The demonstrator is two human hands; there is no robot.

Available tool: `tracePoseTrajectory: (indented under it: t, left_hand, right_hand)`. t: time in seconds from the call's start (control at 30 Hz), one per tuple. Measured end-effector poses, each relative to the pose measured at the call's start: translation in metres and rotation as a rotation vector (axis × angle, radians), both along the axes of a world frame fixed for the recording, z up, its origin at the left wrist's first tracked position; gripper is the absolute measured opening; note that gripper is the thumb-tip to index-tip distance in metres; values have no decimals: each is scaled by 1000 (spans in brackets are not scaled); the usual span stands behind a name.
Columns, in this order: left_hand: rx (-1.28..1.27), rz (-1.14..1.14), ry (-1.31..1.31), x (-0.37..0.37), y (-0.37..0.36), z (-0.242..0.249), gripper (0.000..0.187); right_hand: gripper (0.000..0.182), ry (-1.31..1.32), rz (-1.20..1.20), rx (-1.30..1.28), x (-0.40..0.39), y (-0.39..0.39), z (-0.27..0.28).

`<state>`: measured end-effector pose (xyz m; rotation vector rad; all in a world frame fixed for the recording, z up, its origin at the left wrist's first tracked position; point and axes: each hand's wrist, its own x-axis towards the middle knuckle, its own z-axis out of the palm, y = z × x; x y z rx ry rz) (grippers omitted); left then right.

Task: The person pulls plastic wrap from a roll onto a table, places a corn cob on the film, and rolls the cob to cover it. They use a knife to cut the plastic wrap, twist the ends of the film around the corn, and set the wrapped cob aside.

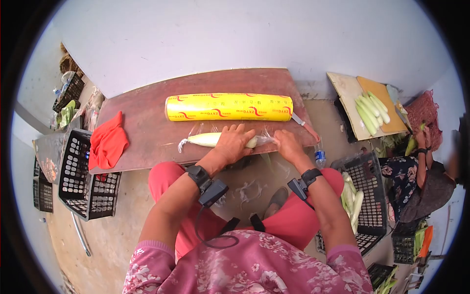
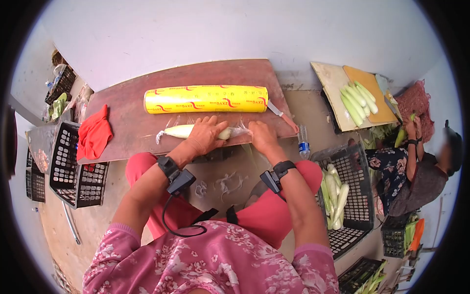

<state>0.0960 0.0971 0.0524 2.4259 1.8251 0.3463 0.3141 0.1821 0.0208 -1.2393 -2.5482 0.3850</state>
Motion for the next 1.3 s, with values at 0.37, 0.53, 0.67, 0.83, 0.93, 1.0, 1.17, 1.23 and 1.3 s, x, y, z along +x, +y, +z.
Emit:
tracePoseTrajectory:
  t: [0.37, 0.53, 0.67, 0.83, 0.93, 1.0, 1.17, 1.23, 1.3]
  left_hand:
    - [-10, 29, 105, 16, 1, 1, 33]
    - [-31, 40, 64, 18, 3, 2, 33]
    - [-28, 36, 99, 17, 1, 2, 32]
    - [-34, 43, 110, 19, 1, 1, 32]
    - [-42, 44, 123, 21, 2, 1, 33]
    - [-30, 39, 102, 19, 2, 0, 34]
    - [-27, 6, 16, 14, 1, 2, 46]
    - [14, 22, -60, 12, 1, -3, 50]
    - [27, 53, -150, 9, 3, -5, 53]
  right_hand:
    - [35, 245, 95, -46, -9, -25, 25]
    - [24, 253, 117, -103, -26, -32, 6]
    - [13, 105, 53, -82, -18, -34, 12]
    - [12, 145, 40, -2, 21, -20, -6]
    - [14, 105, -35, 125, 51, 5, -8]
    - [16, 66, -176, 211, 63, 22, -4]
    - [20, -157, -499, 63, 73, 44, 5]
    - [24, -209, -449, 136, 74, 46, 1]
    - [25, -205, -415, 142, 79, 52, -6]
